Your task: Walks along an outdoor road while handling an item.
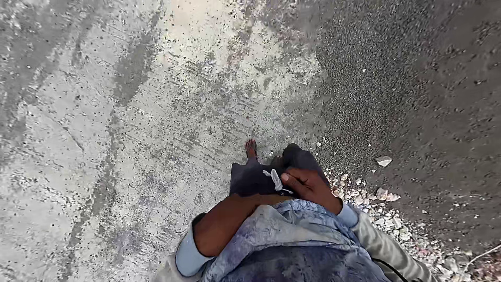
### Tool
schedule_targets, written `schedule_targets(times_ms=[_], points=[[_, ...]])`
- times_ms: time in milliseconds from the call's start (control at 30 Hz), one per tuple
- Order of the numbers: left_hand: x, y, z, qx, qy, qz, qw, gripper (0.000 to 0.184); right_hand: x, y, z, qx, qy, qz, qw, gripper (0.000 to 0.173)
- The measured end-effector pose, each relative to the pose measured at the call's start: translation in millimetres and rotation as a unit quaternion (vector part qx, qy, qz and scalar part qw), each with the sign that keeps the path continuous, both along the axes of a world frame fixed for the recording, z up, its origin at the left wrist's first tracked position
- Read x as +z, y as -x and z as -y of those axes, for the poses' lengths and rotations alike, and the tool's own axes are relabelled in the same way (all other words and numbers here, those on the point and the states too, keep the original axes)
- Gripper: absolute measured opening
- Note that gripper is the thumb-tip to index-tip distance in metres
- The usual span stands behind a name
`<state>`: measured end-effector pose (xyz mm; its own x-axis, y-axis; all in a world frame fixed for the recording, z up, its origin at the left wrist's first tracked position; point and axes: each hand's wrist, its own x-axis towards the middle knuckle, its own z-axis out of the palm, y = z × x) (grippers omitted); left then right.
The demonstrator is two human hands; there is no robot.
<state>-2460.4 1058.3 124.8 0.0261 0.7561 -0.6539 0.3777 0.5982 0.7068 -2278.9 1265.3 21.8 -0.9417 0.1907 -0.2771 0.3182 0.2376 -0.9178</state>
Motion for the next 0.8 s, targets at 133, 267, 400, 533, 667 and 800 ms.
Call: schedule_targets(times_ms=[133,267,400,533,667,800], points=[[-16,52,-19,0.131,-0.097,-0.001,0.987,0.032,-1,50,-32,-0.012,-0.038,0.039,0.998,0.046],[-6,97,-65,0.099,-0.176,0.148,0.968,0.056,-13,96,-73,0.01,0.005,0.052,0.999,0.046],[-8,101,-158,0.007,-0.233,0.122,0.965,0.044,-23,144,-129,0.052,0.028,0.063,0.996,0.05],[-18,104,-289,-0.114,-0.314,0.226,0.915,0.049,-29,190,-204,0.069,0.094,0.102,0.988,0.051],[-19,107,-410,-0.17,-0.354,0.285,0.874,0.041,-16,231,-286,0.086,0.12,0.133,0.98,0.049],[-15,161,-463,-0.085,-0.34,0.135,0.927,0.043,0,246,-356,0.063,0.123,0.14,0.98,0.035]])
